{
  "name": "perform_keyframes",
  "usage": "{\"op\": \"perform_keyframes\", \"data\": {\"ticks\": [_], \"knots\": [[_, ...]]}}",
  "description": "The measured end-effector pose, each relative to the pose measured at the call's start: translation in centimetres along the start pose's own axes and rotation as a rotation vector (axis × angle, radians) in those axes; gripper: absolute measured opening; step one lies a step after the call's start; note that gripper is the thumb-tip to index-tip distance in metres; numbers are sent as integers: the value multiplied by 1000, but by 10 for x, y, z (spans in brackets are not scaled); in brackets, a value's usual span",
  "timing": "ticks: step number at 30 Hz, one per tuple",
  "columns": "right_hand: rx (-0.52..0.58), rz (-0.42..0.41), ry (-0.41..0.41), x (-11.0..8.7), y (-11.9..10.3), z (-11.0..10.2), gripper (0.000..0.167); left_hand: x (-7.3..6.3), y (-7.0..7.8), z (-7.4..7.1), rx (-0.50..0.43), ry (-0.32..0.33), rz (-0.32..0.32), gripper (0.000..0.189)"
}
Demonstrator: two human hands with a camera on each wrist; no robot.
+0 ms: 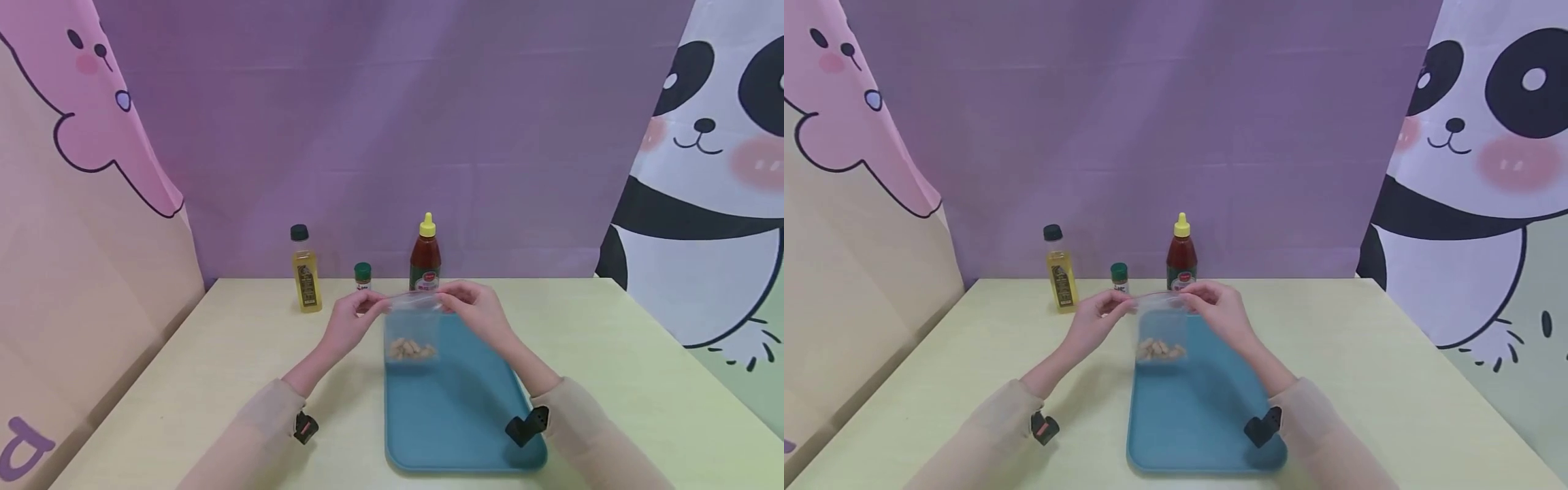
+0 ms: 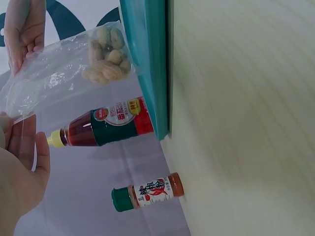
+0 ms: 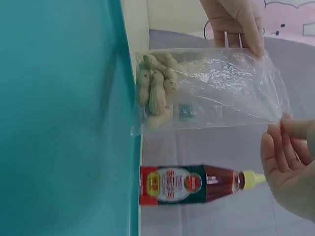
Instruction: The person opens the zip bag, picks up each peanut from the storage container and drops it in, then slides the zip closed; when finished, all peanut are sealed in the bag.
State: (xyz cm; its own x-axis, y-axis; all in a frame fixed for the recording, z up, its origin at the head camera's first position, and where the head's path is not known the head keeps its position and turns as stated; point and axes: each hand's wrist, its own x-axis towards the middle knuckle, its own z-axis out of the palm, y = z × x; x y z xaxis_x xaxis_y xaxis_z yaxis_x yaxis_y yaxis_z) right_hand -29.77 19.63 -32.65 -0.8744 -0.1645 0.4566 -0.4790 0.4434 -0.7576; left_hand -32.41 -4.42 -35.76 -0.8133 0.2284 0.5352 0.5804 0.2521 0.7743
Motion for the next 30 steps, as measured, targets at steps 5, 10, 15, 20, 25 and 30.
{"op": "perform_keyframes", "data": {"ticks": [5,10,15,20,25,30], "knots": [[-39,-28,-63,4,11,-2,27,1,4,6,0,-30,-19,16],[-76,-90,-156,6,8,7,43,-5,33,7,16,-79,9,16],[-102,-52,-176,5,-1,13,36,-7,37,11,15,-109,18,16],[-140,-38,-195,6,-7,14,28,-1,10,21,8,-91,13,17],[-178,-75,-217,7,-8,14,24,0,2,25,-26,-91,36,17],[-178,-137,-206,9,-8,13,17,0,3,24,-16,-114,44,16]]}}
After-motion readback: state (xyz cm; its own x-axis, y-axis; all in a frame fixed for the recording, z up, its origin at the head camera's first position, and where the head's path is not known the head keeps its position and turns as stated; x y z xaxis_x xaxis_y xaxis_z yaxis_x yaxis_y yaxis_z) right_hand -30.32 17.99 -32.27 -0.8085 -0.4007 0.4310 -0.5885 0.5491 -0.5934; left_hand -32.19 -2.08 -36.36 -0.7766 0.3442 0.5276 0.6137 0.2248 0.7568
